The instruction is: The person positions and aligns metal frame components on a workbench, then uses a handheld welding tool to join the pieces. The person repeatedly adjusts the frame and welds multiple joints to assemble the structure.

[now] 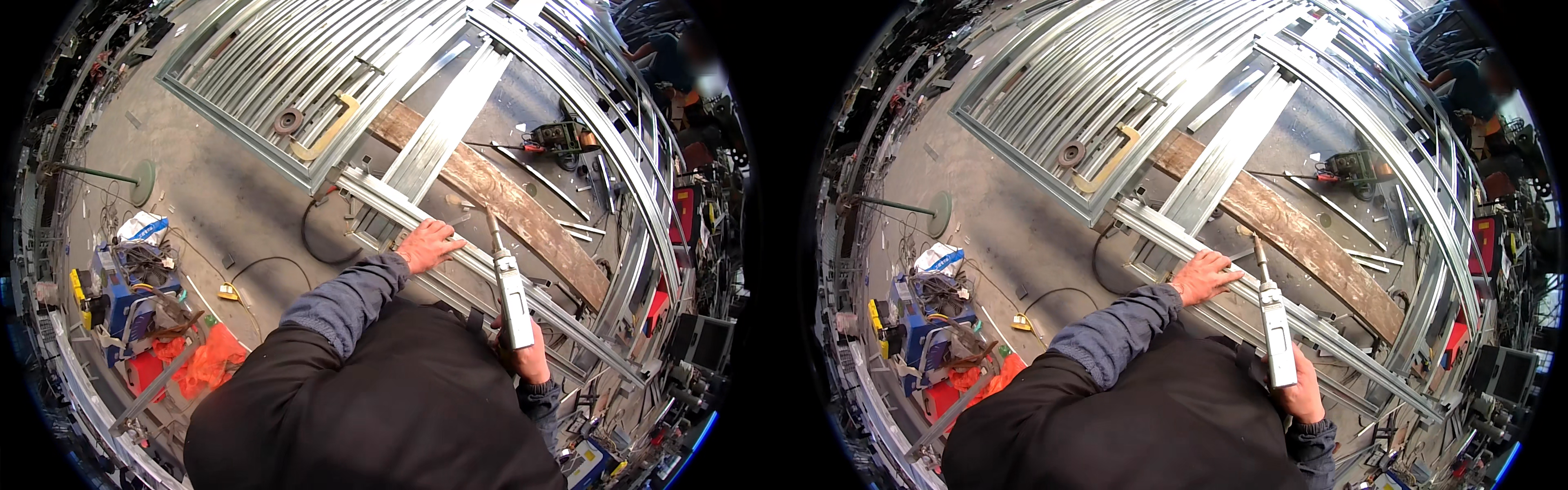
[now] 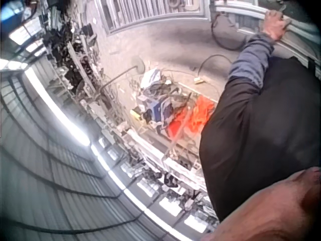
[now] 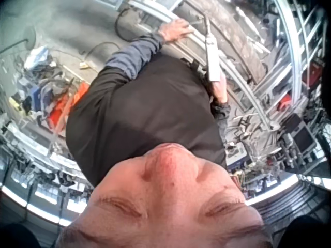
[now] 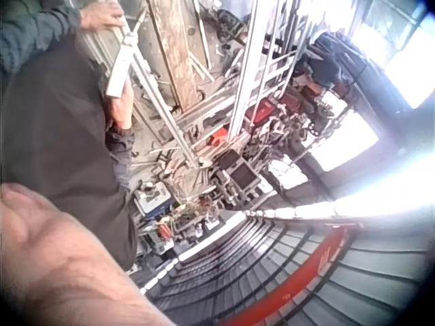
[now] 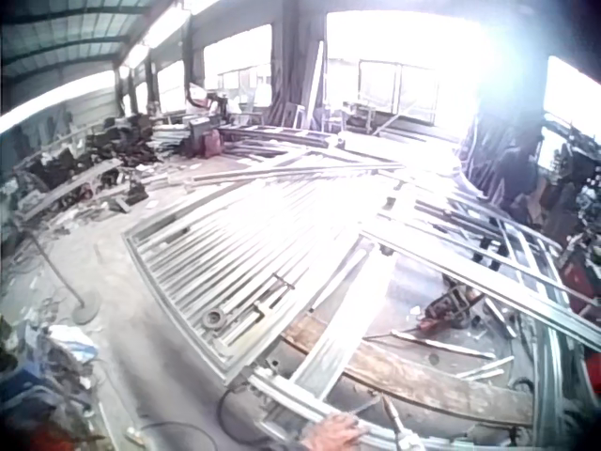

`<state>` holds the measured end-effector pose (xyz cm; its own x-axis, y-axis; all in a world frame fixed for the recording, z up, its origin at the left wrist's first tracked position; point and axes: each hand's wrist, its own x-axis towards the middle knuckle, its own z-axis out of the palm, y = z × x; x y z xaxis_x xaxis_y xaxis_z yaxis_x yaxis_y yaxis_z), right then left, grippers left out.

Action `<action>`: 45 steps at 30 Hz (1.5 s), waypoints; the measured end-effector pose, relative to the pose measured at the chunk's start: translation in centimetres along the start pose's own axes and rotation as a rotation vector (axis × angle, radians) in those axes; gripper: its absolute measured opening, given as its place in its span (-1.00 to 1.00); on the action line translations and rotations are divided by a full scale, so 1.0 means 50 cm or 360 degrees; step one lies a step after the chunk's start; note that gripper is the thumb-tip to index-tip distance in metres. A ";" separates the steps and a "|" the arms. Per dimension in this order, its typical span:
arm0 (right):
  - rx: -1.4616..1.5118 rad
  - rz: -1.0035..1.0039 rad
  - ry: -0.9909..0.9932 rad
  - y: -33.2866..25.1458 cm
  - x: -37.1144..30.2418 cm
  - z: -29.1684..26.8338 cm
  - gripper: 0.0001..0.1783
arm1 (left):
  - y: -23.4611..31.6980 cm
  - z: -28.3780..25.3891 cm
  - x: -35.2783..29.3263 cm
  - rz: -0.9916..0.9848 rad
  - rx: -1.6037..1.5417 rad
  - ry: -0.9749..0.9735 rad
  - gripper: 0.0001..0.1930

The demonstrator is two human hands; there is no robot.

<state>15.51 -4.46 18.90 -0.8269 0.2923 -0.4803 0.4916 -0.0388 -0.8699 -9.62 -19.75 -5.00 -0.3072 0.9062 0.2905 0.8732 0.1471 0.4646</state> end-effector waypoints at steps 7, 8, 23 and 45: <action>0.0044 0.0019 -0.0015 0.022 0.031 0.012 -0.47 | -0.013 0.013 0.000 0.0008 -0.0004 0.0037 -0.51; 0.0061 0.0048 -0.0035 0.022 0.039 0.014 -0.51 | -0.008 0.013 -0.003 0.0000 -0.0005 0.0036 -0.51; -0.0583 -0.0143 -0.0568 -0.104 0.248 0.186 -0.43 | -0.142 -0.041 -0.081 -0.0151 -0.0004 0.0317 -0.46; -0.0954 -0.0127 -0.0600 -0.008 0.361 0.305 -0.29 | -0.155 -0.048 -0.078 0.0043 -0.0075 0.0345 -0.38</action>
<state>-3.77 -13.73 8.85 -0.8513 -0.0825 -0.5182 0.4017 0.5329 -0.7448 -16.11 -25.36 -7.72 -0.3626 0.8023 0.4742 0.8652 0.1007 0.4912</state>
